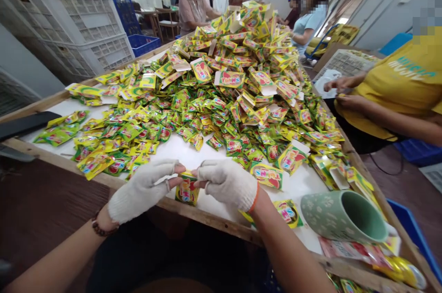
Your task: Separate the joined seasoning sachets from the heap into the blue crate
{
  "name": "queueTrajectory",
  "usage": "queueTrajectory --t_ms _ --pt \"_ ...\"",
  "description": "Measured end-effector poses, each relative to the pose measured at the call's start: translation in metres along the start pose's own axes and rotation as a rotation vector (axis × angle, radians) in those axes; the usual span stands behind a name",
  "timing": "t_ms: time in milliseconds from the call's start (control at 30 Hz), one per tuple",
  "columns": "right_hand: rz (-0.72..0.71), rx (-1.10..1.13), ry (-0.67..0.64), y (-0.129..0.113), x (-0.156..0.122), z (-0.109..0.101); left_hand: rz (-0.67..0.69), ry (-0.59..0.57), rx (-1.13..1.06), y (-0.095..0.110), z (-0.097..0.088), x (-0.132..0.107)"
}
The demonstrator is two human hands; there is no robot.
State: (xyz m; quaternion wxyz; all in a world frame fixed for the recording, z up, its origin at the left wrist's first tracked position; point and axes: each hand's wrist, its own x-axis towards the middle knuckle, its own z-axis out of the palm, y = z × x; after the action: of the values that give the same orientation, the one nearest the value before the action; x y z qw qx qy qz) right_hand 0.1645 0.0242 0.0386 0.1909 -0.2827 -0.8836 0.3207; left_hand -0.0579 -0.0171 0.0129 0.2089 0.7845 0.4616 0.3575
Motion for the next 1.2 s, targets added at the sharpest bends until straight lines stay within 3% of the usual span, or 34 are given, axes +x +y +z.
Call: queueTrajectory --t_ms 100,267,333,433,533,667,800,900,1000,1100,1200 --pt "0.047 -0.149 -0.047 -0.006 -0.004 -0.002 0.041 0.045 0.018 -0.005 0.01 -0.006" --pt "0.131 -0.066 0.032 0.005 -0.006 -0.007 -0.169 0.048 -0.151 -0.006 0.029 0.012" --pt "0.213 -0.032 0.183 0.017 -0.015 -0.018 -0.173 -0.045 -0.205 0.0 0.036 0.026" --pt "0.445 -0.142 0.353 0.034 -0.038 -0.043 -0.157 -0.304 -0.271 0.01 0.048 0.048" --pt "0.749 -0.381 0.211 0.043 -0.062 -0.062 -0.082 -0.424 -0.27 0.016 0.065 0.067" --pt "0.98 -0.582 0.024 0.045 -0.076 -0.062 0.166 -0.359 0.091 0.017 0.093 0.092" --pt "0.923 -0.578 0.015 0.049 -0.072 -0.047 0.306 -0.41 0.212 0.015 0.115 0.107" --pt "0.843 -0.563 -0.019 0.05 -0.062 -0.038 0.377 -0.437 0.323 0.009 0.116 0.103" --pt "0.742 -0.534 -0.052 0.047 -0.048 -0.032 0.379 -0.439 0.451 -0.001 0.1 0.09" --pt "0.636 -0.548 -0.047 0.04 -0.029 -0.029 0.296 -0.41 0.44 -0.012 0.074 0.075" --pt "0.529 -0.572 -0.042 0.033 -0.005 -0.027 0.132 -0.275 0.406 -0.022 0.047 0.069"
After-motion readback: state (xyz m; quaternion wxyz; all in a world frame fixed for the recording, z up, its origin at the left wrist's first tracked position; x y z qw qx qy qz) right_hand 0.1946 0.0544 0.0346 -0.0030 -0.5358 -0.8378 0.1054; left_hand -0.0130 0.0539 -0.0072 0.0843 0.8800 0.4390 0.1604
